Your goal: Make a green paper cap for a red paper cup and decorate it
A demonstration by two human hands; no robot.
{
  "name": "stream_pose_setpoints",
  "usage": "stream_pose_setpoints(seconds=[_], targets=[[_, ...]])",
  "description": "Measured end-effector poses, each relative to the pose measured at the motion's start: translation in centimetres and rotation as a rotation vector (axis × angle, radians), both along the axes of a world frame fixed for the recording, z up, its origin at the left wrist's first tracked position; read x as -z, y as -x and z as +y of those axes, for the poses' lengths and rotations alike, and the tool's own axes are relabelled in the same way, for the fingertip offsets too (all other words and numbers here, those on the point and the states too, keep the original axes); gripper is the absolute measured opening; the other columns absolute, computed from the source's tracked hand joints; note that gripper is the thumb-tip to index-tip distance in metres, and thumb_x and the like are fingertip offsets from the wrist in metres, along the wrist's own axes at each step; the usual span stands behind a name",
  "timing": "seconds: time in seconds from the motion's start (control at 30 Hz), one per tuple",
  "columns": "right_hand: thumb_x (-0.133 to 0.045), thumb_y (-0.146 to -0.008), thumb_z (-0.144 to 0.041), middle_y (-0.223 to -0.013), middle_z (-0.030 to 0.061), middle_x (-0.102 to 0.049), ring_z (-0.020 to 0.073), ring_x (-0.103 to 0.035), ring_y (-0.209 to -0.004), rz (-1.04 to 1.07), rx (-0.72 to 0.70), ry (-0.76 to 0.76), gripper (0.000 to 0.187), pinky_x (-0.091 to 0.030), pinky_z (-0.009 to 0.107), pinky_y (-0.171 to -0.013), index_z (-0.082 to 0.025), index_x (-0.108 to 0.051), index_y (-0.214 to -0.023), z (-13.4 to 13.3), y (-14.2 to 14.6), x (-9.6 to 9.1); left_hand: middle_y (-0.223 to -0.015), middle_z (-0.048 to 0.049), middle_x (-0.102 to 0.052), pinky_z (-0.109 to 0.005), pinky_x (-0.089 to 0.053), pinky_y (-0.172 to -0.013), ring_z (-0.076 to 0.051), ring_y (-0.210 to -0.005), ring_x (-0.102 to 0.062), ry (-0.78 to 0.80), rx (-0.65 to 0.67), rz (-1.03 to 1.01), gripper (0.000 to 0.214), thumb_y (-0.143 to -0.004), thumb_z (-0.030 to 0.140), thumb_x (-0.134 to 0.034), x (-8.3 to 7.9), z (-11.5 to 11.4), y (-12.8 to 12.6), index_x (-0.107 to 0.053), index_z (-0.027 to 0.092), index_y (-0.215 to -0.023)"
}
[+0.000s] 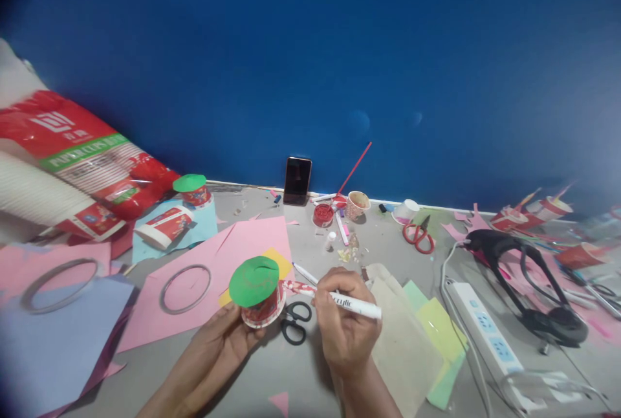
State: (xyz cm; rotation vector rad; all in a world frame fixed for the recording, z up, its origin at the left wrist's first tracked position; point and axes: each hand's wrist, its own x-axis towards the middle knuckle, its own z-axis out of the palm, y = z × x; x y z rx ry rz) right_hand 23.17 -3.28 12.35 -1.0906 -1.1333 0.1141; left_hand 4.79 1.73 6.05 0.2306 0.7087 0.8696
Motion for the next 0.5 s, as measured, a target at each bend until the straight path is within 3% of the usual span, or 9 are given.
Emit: stream_pose_setpoints(seconds=[0.17, 0.33, 0.5], targets=[[-0.066, -0.094, -0.023, -0.066, -0.0021, -0.064, 0.0111, -0.055, -0.050, 0.054, 0.080, 0.093, 0.006, -0.043, 0.022, -0.048, -0.020, -0.068, -0.090, 0.1, -0.1, 0.8, -0.093, -0.0124, -0.078, -0.035, -0.065, -0.074, -0.022, -0.082, -0.074, 0.004, -0.029, -0.026, 0.010, -0.081, 0.012, -0.081, -0.5, 0.1, -0.1, -0.075, 0.010, -0.089], [-0.067, -0.095, -0.028, -0.065, -0.0018, -0.065, 0.0102, -0.052, -0.047, 0.106, 0.080, 0.098, 0.010, -0.041, 0.022, -0.045, -0.019, -0.067, -0.092, 1.0, -0.2, 1.3, -0.090, -0.0098, -0.076, -0.031, -0.064, -0.069, -0.019, -0.075, -0.071, -0.029, -0.056, -0.039, 0.018, -0.081, 0.018, -0.084, 0.1, 0.3, 0.3, -0.076, 0.011, -0.095], [-0.061, -0.099, -0.033, -0.068, -0.0015, -0.067, 0.0095, -0.050, -0.046, 0.146, 0.045, 0.121, 0.016, -0.041, 0.023, -0.046, -0.019, -0.067, -0.101, 2.6, -0.3, 2.0, -0.077, -0.0058, -0.071, -0.024, -0.061, -0.060, -0.014, -0.065, -0.068, -0.020, -0.071, -0.049, 0.008, -0.081, 0.009, -0.080, 0.2, 0.5, 0.5, -0.073, 0.010, -0.084]])
